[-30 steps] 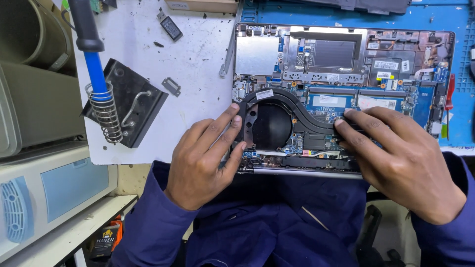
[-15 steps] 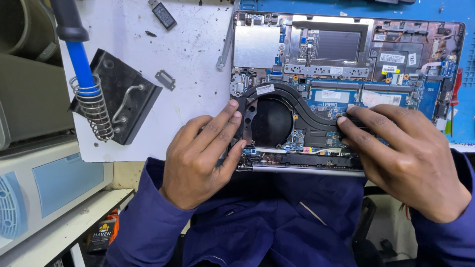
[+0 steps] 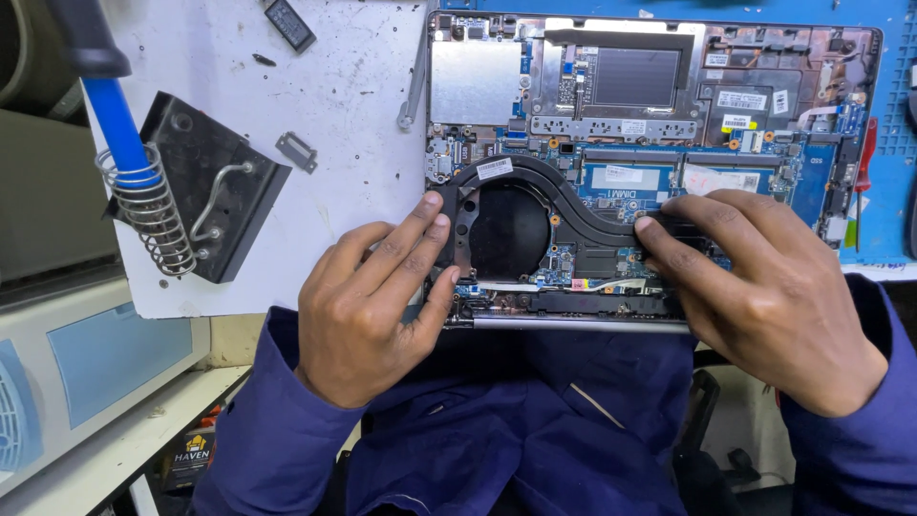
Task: The person installs a cooling fan into a laptop by positioning it over the motherboard, securing it with a screwdriver, and connecting the battery.
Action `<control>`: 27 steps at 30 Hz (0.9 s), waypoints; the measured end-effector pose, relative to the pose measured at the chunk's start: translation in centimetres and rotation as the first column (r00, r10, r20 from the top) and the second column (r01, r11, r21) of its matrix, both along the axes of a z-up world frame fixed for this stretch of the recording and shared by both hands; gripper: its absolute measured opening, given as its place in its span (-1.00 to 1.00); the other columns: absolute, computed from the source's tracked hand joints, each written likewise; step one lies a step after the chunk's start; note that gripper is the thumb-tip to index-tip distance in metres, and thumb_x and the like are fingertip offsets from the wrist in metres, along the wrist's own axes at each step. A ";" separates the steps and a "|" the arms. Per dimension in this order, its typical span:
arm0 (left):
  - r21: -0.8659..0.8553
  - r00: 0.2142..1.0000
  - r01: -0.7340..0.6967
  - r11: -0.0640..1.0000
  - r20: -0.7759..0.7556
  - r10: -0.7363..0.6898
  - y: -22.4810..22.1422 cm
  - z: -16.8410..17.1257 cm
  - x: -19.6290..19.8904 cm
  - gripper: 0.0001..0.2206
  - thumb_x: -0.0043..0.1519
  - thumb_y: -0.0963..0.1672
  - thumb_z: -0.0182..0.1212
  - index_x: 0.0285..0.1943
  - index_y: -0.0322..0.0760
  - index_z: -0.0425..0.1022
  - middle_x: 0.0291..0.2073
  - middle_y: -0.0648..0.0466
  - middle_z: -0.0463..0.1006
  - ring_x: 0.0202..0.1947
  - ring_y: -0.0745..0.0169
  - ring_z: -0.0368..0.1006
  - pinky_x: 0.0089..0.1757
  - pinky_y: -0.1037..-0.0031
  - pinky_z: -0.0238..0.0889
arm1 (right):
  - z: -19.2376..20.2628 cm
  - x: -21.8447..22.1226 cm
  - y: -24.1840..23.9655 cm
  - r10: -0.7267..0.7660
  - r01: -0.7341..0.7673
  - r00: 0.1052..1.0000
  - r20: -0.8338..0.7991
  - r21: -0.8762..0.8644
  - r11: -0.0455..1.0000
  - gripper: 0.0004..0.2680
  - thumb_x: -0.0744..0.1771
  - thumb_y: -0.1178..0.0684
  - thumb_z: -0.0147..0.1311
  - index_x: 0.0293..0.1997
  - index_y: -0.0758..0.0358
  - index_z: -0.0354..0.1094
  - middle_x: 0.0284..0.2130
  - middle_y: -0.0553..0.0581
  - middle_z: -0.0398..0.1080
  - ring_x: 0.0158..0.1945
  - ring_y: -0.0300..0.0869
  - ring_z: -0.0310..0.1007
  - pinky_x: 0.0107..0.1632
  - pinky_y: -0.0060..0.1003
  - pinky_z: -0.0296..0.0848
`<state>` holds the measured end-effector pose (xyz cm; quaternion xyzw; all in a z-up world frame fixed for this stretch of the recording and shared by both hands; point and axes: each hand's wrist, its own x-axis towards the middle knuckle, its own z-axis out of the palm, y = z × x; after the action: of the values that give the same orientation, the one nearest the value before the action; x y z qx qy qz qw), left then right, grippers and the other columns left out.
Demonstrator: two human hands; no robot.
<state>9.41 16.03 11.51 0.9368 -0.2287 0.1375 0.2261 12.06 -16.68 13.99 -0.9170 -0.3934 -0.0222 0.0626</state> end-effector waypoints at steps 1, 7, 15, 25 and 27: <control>0.000 1.000 0.004 1.000 0.001 -0.004 0.0 0.0 0.0 -0.76 0.30 -0.16 0.36 0.11 -0.37 0.66 0.19 -0.02 0.59 -0.17 0.02 0.49 -0.16 0.32 0.44 | -0.1 -0.1 -0.1 -0.004 0.004 1.000 0.001 0.000 1.000 -0.80 0.40 0.15 0.10 0.17 0.29 0.41 0.04 0.36 0.44 -0.02 0.18 0.46 -0.03 0.03 0.51; 0.022 1.000 0.019 1.000 0.005 -0.019 -0.2 0.2 -0.3 -0.72 0.29 -0.17 0.38 0.15 -0.41 0.63 0.20 -0.07 0.58 -0.15 -0.02 0.50 -0.11 0.29 0.45 | 0.5 -0.3 -0.3 -0.020 0.020 1.000 0.013 -0.006 1.000 -0.79 0.41 0.09 0.08 0.17 0.28 0.41 0.05 0.36 0.41 -0.01 0.17 0.44 -0.02 0.04 0.53; 0.182 0.959 0.261 0.948 0.065 -0.276 -5.3 4.0 -2.7 -0.63 0.47 0.00 0.01 0.22 -0.32 0.56 0.22 -0.08 0.54 0.16 -0.10 0.51 0.01 0.28 0.43 | 4.6 -2.0 -2.9 -0.061 0.054 0.998 0.028 0.203 0.978 -0.89 0.36 0.32 0.30 -0.05 0.58 0.54 -0.17 0.44 0.53 -0.11 0.23 0.55 -0.01 0.04 0.59; 0.298 0.930 0.347 0.889 0.009 -0.366 -6.5 -0.5 0.2 -0.31 0.42 0.24 -0.02 0.38 -0.37 0.45 0.36 -0.15 0.39 0.38 -0.18 0.30 0.29 0.16 0.24 | 0.4 -2.7 -3.3 -0.109 0.128 0.988 -0.109 0.184 0.975 -0.76 0.36 0.15 0.20 0.12 0.46 0.44 0.10 0.43 0.45 0.23 0.29 0.46 0.32 0.15 0.52; 0.287 0.919 0.368 0.884 0.033 -0.393 -6.4 -0.7 0.4 -0.36 0.46 0.20 -0.03 0.37 -0.38 0.46 0.33 -0.16 0.43 0.37 -0.12 0.32 0.31 0.20 0.20 | 0.0 -2.3 -3.3 -0.079 0.101 0.987 -0.139 0.157 0.982 -0.70 0.37 0.10 0.14 0.23 0.41 0.34 0.23 0.43 0.34 0.36 0.32 0.33 0.41 0.22 0.46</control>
<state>9.79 9.64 10.81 0.8887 -0.4350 0.0994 0.1057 9.71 -19.95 13.98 -0.9250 -0.3434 0.0037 0.1626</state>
